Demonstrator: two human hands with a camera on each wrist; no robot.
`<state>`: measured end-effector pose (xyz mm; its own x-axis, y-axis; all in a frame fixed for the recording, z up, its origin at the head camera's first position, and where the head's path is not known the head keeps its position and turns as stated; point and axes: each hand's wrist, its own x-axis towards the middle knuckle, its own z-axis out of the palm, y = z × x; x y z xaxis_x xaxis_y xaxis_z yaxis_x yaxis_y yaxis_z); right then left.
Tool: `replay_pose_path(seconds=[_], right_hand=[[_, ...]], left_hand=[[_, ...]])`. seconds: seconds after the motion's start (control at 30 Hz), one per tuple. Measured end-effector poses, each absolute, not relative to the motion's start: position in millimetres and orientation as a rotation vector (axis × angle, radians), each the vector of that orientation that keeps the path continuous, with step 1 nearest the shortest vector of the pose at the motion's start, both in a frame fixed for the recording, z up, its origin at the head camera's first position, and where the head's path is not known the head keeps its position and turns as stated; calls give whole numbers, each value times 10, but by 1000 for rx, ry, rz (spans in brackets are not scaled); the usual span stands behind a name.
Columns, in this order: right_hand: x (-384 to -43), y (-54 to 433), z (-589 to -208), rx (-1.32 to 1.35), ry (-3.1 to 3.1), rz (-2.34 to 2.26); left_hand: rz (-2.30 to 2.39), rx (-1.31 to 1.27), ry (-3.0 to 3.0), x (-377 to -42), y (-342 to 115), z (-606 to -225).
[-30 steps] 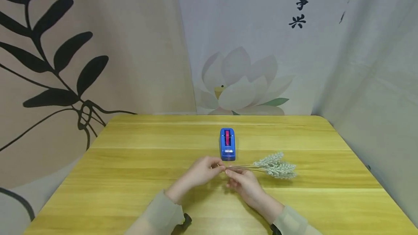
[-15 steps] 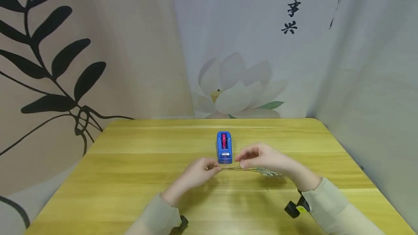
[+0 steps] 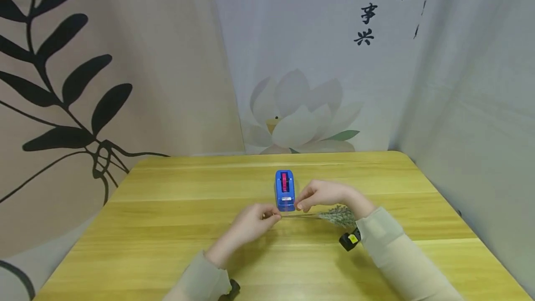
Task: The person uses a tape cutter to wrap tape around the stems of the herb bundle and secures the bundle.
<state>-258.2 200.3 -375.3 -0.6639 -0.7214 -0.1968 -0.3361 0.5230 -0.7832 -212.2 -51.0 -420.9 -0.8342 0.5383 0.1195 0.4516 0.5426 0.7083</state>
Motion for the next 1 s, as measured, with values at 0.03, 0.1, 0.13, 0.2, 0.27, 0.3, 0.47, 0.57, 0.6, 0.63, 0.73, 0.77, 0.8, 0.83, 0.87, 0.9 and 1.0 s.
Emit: replay_pose_path(seconds=[0.03,0.1,0.13,0.2,0.27,0.3,0.47,0.57,0.6,0.63,0.73,0.77,0.8,0.83,0.87,0.9,1.0], right_hand=[[-2573,1988,-3772,-876,2281,-979],[-2553,1964,-3811,-903,2306,-959],[-2541,1954,-3834,-905,2309,-962],[-2515,1943,-3883,-897,2312,-983],[-2490,1937,-3931,-896,2295,-1023],[-2475,1933,-3949,-888,2287,-1047],[-2415,1910,-4014,-870,2327,-1113],[-2381,1897,-4038,-862,2358,-1131],[-2370,1893,-4044,-860,2366,-1134],[-2358,1888,-4050,-858,2377,-1132],[-2335,1870,-4062,-860,2423,-1109],[-2331,1862,-4069,-863,2442,-1096],[-2329,1852,-4071,-870,2460,-1084],[-2325,1840,-4071,-870,2477,-1073],[-2322,1828,-4069,-867,2487,-1070],[-2320,1815,-4069,-864,2495,-1065],[-2305,1777,-4067,-836,2500,-1060]], left_hand=[[1172,850,2667,-2120,-510,-4209],[1175,847,2687,-2118,-510,-4208],[1174,849,2697,-2117,-508,-4207],[1167,852,2719,-2118,-504,-4209],[1157,857,2738,-2121,-499,-4216],[1151,856,2745,-2122,-497,-4222],[1134,831,2772,-2131,-499,-4247],[1140,815,2775,-2129,-497,-4254],[1142,808,2769,-2128,-496,-4254],[1141,806,2763,-2126,-495,-4254],[1144,812,2721,-2127,-501,-4253],[1144,820,2702,-2130,-506,-4248],[1137,831,2689,-2138,-512,-4245],[1137,843,2667,-2148,-519,-4241],[1135,852,2647,-2162,-527,-4233],[1122,863,2635,-2180,-535,-4227],[1083,869,2591,-2231,-560,-4197]])
